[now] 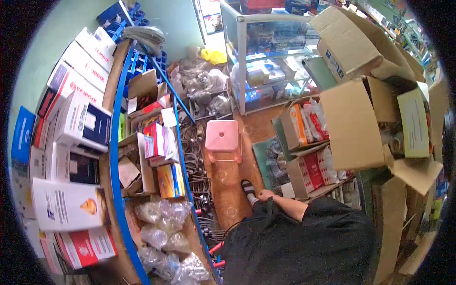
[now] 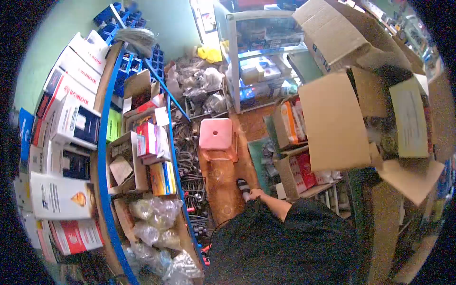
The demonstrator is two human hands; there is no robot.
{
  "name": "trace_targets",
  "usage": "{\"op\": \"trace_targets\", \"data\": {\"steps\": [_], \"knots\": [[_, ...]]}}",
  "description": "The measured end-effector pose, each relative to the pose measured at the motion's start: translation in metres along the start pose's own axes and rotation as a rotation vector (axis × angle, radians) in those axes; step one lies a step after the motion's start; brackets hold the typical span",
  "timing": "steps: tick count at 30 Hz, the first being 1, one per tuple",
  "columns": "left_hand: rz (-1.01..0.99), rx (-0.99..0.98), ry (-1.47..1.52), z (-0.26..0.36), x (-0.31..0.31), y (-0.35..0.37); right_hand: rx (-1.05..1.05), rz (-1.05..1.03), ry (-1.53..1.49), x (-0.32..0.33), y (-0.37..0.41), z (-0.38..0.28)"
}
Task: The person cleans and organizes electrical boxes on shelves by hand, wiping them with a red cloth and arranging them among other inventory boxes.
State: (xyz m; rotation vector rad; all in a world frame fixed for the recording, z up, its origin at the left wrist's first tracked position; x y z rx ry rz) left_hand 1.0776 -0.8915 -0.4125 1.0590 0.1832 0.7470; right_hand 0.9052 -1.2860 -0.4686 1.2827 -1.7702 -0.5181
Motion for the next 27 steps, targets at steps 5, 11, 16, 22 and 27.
{"op": "trace_targets", "data": {"steps": [5, 11, 16, 22, 27], "knots": [[-0.036, -0.029, -0.001, 0.057, -0.026, -0.038, -0.016, -0.202, 0.046, 0.006, -0.035, 0.006], [-0.107, -0.070, -0.026, 0.103, -0.063, -0.073, 0.007, -0.194, 0.142, 0.034, -0.058, -0.011], [-0.153, -0.120, -0.071, 0.103, -0.080, -0.071, 0.049, -0.101, 0.048, 0.073, -0.056, -0.041], [-0.080, -0.083, -0.047, 0.053, -0.080, -0.030, 0.018, 0.011, -0.203, 0.096, -0.054, -0.016], [-0.013, -0.151, -0.052, 0.040, -0.074, -0.028, -0.018, -0.047, -0.339, 0.096, -0.055, 0.028]]}}
Point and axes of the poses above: each hand's wrist, its own y-axis away from the middle knuckle, its own x-axis out of the back of the hand, z = x × y, the point moved 9 cm from there along -y, towards the middle knuckle, and after that the axes turned 12 degrees about -y, right-handed, at the moved point
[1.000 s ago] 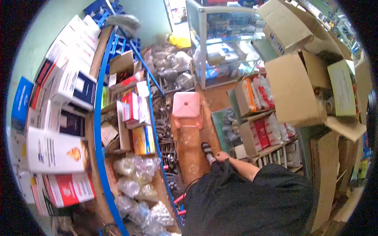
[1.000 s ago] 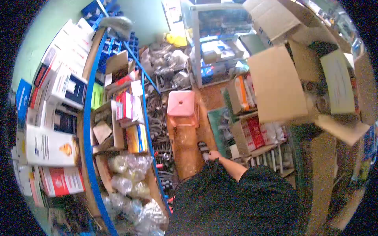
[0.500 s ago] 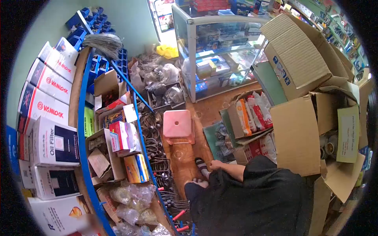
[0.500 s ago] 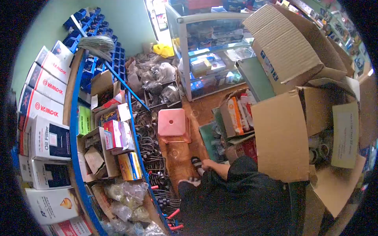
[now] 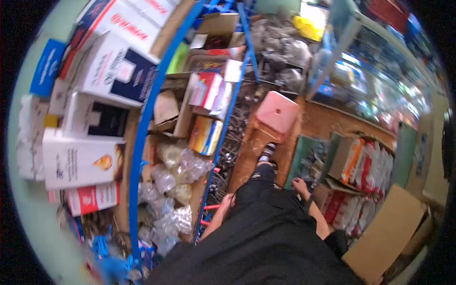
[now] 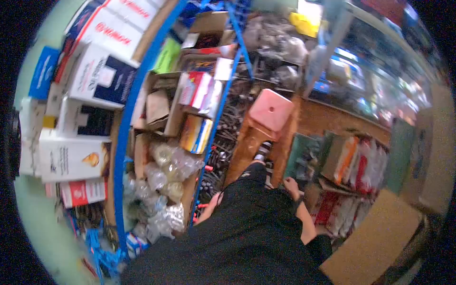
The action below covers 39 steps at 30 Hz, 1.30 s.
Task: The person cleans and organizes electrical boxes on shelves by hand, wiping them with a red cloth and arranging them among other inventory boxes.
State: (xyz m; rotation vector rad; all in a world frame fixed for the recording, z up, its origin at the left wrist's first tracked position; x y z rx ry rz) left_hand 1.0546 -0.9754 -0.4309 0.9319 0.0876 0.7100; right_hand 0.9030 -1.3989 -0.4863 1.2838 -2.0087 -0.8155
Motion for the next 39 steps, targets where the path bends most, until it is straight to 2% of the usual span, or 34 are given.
{"op": "trace_targets", "data": {"steps": [2, 4, 5, 7, 8, 9, 10, 11, 12, 13, 14, 17, 18, 21, 31, 36, 39], "knots": [[0.037, 0.082, 0.102, 0.021, 0.023, -0.030, -0.026, 0.001, -0.168, -0.005, -0.002, 0.023], [0.108, 0.041, -0.050, 0.072, 0.044, -0.064, -0.136, 0.084, -0.326, 0.013, 0.016, 0.022], [0.105, -0.107, -0.157, 0.064, 0.044, -0.110, -0.111, 0.124, -0.336, 0.014, 0.014, 0.034], [-0.102, 0.020, -0.443, 0.129, 0.031, -0.130, -0.073, 0.295, -0.414, 0.025, -0.001, 0.079], [-0.286, -0.012, -0.465, 0.117, 0.016, -0.174, -0.114, 0.351, -0.426, 0.029, 0.037, 0.035], [-0.385, -0.054, -0.560, 0.118, 0.007, -0.212, -0.060, 0.350, -0.421, 0.028, 0.060, -0.018], [-0.375, -0.335, -0.621, 0.153, -0.007, -0.239, -0.017, 0.381, -0.423, 0.038, 0.084, -0.033], [-0.327, -0.617, -0.681, 0.187, -0.020, -0.260, -0.031, 0.324, -0.705, 0.005, 0.026, 0.063], [-0.517, -0.393, -0.665, 0.225, -0.040, -0.258, -0.092, 0.397, -0.577, 0.010, 0.035, 0.074], [-0.475, -0.321, -0.672, 0.255, -0.054, -0.267, -0.152, 0.452, -0.537, 0.006, 0.052, 0.080], [-0.532, -0.201, -0.588, 0.267, -0.071, -0.291, -0.203, 0.489, -0.573, -0.006, 0.065, 0.087], [-0.654, -0.114, -0.747, 0.341, -0.114, -0.276, -0.317, 0.594, -0.732, -0.054, 0.099, 0.108], [-0.707, -0.111, -0.804, 0.342, -0.125, -0.305, -0.353, 0.633, -0.791, -0.073, 0.107, 0.111], [-0.778, -0.132, -0.953, 0.383, -0.166, -0.310, -0.420, 0.764, -0.990, -0.134, 0.127, 0.109], [-1.027, -0.225, -1.293, 0.435, -0.236, -0.327, -0.523, 1.028, -1.396, -0.273, 0.091, 0.057], [-1.218, -0.286, -1.433, 0.442, -0.265, -0.339, -0.562, 1.110, -1.549, -0.330, 0.051, 0.015], [-1.437, -0.307, -1.464, 0.421, -0.283, -0.340, -0.565, 1.179, -1.627, -0.348, 0.023, -0.013]]}}
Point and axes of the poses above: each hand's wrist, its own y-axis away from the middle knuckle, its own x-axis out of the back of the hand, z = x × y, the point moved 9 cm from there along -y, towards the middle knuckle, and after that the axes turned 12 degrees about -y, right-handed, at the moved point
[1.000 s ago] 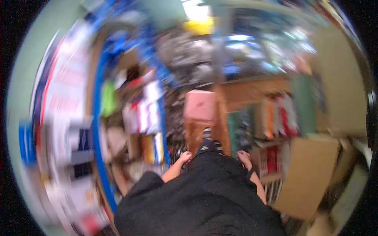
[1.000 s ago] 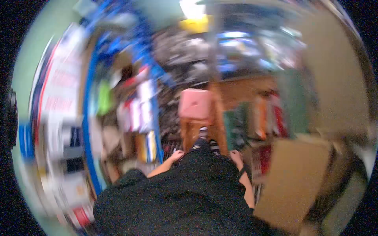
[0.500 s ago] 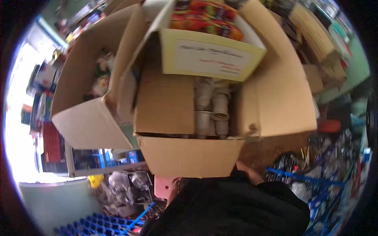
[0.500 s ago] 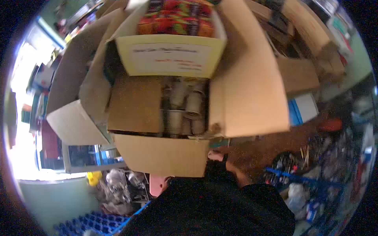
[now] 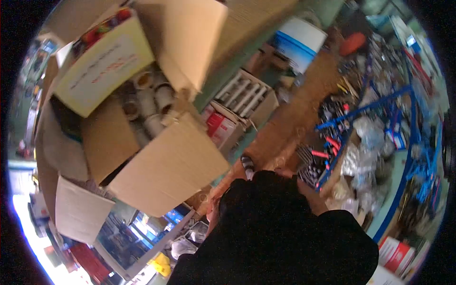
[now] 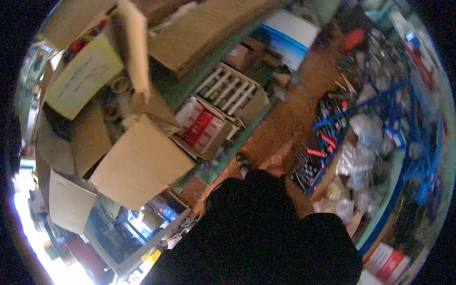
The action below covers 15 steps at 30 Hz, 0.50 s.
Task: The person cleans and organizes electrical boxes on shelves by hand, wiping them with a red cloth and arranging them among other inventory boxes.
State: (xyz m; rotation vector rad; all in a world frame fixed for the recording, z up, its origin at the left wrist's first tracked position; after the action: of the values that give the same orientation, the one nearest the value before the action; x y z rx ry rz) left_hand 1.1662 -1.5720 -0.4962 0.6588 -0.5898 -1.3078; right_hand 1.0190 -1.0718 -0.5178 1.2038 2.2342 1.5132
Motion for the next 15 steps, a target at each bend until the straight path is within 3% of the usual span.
{"op": "trace_targets", "data": {"steps": [2, 7, 15], "knots": [[-0.092, -0.038, 0.000, -0.008, -0.002, -0.012, -0.012, 0.032, -0.052, -0.017, 0.013, 0.020], [-0.360, 0.237, 0.045, -0.055, -0.018, -0.044, -0.080, 0.158, -0.118, -0.043, 0.055, 0.107], [-0.356, 0.361, -0.189, -0.087, -0.049, -0.009, -0.009, 0.211, 0.060, -0.017, 0.098, 0.216]]}}
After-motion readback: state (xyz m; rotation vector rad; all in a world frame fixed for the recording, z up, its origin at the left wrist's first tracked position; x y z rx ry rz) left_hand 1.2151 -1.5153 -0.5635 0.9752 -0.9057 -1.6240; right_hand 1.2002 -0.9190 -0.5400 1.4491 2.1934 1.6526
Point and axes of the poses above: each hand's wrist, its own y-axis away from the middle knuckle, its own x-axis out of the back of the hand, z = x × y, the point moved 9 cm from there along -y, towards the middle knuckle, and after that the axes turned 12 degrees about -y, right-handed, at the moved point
